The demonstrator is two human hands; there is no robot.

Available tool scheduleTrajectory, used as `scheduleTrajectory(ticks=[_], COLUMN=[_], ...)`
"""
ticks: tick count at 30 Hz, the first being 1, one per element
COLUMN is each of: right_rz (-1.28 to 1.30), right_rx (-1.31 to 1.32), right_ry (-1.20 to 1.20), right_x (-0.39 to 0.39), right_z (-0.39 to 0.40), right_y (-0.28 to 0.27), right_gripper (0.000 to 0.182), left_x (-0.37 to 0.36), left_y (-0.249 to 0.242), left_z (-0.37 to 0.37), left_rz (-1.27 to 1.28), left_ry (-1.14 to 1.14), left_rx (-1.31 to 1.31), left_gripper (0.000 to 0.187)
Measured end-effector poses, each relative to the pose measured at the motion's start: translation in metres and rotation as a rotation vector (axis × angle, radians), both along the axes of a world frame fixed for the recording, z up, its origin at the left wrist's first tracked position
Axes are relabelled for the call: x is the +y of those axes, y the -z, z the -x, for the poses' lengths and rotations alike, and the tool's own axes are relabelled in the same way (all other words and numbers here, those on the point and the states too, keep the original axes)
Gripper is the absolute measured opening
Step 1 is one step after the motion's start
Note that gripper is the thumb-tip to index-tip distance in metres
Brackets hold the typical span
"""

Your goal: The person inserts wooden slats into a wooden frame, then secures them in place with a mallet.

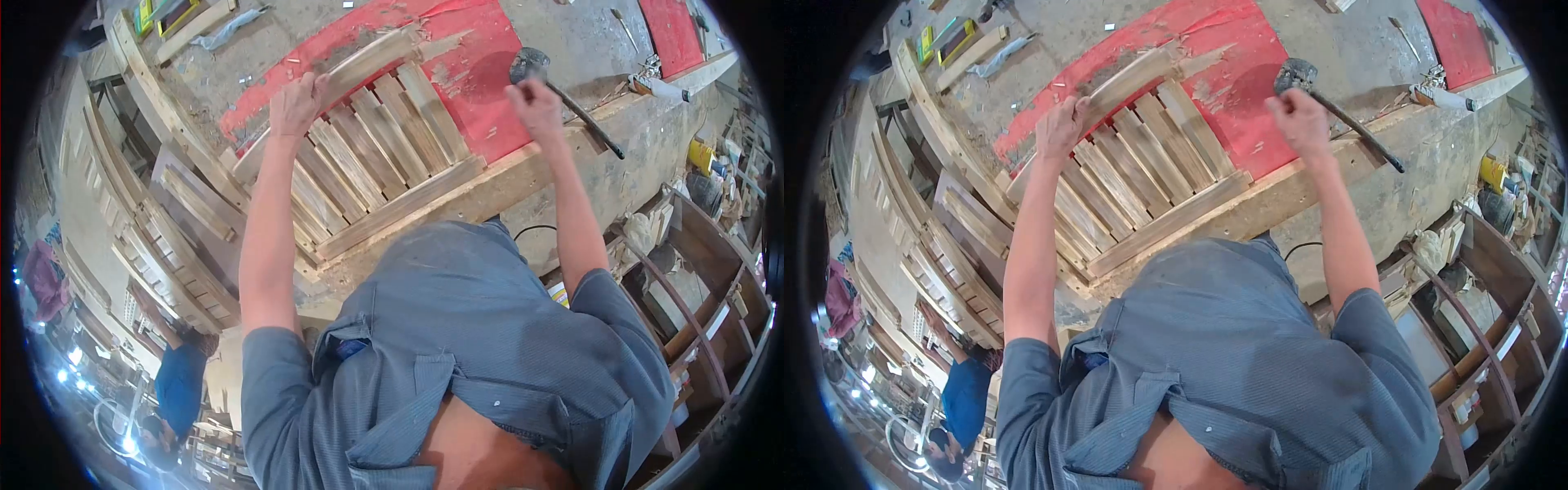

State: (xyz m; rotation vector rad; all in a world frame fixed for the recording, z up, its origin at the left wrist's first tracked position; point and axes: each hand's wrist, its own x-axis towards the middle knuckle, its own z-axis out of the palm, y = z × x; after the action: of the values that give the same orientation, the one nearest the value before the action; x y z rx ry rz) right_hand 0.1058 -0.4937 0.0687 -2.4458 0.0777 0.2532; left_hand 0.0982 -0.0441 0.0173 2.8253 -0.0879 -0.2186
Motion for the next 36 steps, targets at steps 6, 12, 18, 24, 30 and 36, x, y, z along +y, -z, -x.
scheduleTrajectory(ticks=[6,12,18,24,30,36], right_rz=[0.59,0.501,0.484,0.654,0.598,0.687], right_rx=[-0.398,0.101,0.233,0.171,0.149,0.184], right_ry=[-0.133,-0.299,-0.241,-0.186,-0.177,-0.168], right_x=[-0.081,-0.115,-0.113,-0.097,-0.095,-0.081], right_z=[-0.018,-0.033,-0.053,-0.051,-0.045,-0.044], right_y=[-0.013,0.042,0.054,0.054,0.05,0.041], right_gripper=[0.046,0.049,0.054,0.052,0.055,0.055], left_x=[-0.019,-0.044,-0.036,-0.017,-0.023,-0.021], left_y=[0.016,0.024,-0.011,-0.146,-0.06,-0.054], left_z=[0.016,0.01,-0.02,-0.039,0.05,0.062], left_rz=[0.019,0.129,0.281,1.262,0.933,0.358], left_ry=[0.094,0.05,0.012,-0.551,-1.279,-0.705], left_rx=[-0.238,-0.277,-0.643,-0.816,0.028,-0.009], left_gripper=[0.046,0.056,0.041,0.052,0.037,0.05])
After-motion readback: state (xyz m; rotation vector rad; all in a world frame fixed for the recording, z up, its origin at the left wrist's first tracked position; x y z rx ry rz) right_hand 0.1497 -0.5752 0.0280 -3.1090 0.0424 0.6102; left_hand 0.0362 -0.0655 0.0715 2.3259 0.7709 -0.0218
